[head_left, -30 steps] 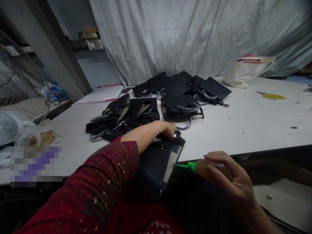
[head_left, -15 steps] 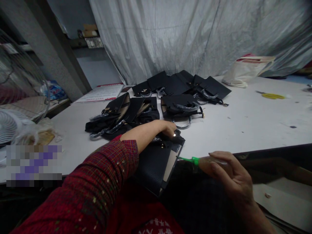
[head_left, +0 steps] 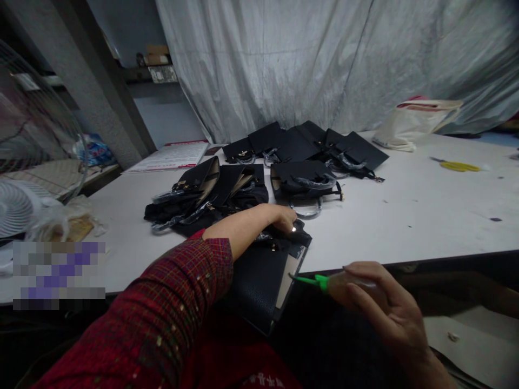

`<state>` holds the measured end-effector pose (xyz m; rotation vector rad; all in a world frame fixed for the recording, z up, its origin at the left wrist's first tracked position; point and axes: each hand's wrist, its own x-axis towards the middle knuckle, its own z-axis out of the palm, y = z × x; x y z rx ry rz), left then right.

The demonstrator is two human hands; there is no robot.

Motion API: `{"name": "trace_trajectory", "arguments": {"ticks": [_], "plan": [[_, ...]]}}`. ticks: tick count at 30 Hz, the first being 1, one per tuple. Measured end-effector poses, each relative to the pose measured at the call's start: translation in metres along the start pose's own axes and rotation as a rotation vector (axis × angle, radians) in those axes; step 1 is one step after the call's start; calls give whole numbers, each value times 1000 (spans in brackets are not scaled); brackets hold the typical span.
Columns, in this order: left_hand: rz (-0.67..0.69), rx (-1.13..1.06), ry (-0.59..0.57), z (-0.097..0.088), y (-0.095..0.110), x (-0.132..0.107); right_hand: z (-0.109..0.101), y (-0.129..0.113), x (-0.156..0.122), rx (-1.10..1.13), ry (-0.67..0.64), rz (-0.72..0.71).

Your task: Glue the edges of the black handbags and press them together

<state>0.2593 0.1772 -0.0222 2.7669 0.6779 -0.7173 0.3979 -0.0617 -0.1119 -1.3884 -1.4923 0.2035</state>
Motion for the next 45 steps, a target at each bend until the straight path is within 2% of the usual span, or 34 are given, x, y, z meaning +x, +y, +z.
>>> {"name": "trace_trajectory", "arguments": {"ticks": [2, 5, 10, 14, 19, 23, 24, 28, 32, 36, 40, 45], "plan": [[3, -5, 2, 1, 0, 1, -1, -3, -2, 3, -2, -24], [14, -1, 14, 2, 0, 0, -1, -7, -4, -30, 66, -38], [26, 9, 25, 2, 0, -1, -2, -12, -10, 54, -101, -37], [26, -5, 17, 1, 0, 0, -2, -14, -13, 3, 42, -21], [30, -40, -4, 1, -1, 0, -3, -23, -17, 71, -115, -71], [9, -48, 19, 2, -1, 0, -2, -31, -20, 6, 33, -55], [2, -53, 20, 2, -2, 0, -1, -33, -20, 0, 31, -51], [2, -85, 13, 3, -2, 0, -1, -41, -22, 63, -121, -72], [14, -62, 32, 2, -1, -3, -2, -48, -23, -4, -47, -63], [15, -50, 16, 1, 1, -5, -1, -56, -25, 49, -123, -23], [18, -69, 27, 1, 0, -5, -1, -54, -28, 55, -39, -7], [19, -61, 41, 2, 0, -5, -4, -45, -27, 57, -97, -29]]}}
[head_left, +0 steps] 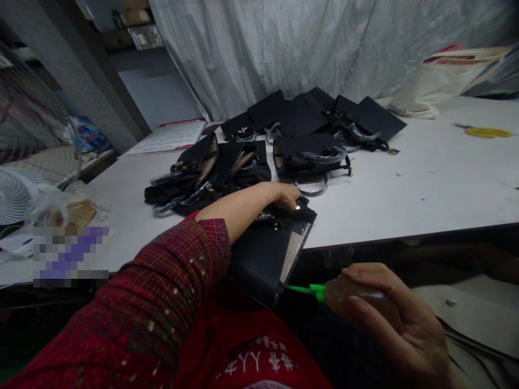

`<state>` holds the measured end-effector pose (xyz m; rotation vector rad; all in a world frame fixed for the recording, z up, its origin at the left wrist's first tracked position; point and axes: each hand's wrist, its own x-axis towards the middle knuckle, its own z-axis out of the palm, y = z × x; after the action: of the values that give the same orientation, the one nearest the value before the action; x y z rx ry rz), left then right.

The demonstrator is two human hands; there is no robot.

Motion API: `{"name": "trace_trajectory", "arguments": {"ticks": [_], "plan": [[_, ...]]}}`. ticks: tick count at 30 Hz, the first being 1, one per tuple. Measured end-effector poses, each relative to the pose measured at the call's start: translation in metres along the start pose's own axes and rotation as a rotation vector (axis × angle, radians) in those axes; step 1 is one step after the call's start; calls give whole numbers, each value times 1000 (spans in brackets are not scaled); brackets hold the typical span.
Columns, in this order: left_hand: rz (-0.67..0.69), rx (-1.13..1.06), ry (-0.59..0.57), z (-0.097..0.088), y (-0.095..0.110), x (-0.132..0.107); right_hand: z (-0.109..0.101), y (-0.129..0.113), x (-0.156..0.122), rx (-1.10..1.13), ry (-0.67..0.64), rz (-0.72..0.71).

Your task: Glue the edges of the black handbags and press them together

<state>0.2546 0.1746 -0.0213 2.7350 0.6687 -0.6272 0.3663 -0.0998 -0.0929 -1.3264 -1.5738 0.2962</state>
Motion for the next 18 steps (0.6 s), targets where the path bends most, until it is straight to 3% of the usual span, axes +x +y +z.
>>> {"name": "trace_trajectory", "arguments": {"ticks": [7, 9, 14, 18], "plan": [[-6, -8, -7, 0, 1, 0, 1, 25, 29, -154, 259, -1], [-8, -11, -1, 0, 1, -2, -1, 26, 32, -165, 244, -5], [4, -1, 11, 0, 2, -4, -3, 10, 16, -38, 1, 85], [18, 2, 22, 2, 1, -4, 2, -3, -2, -42, 30, 107]]}}
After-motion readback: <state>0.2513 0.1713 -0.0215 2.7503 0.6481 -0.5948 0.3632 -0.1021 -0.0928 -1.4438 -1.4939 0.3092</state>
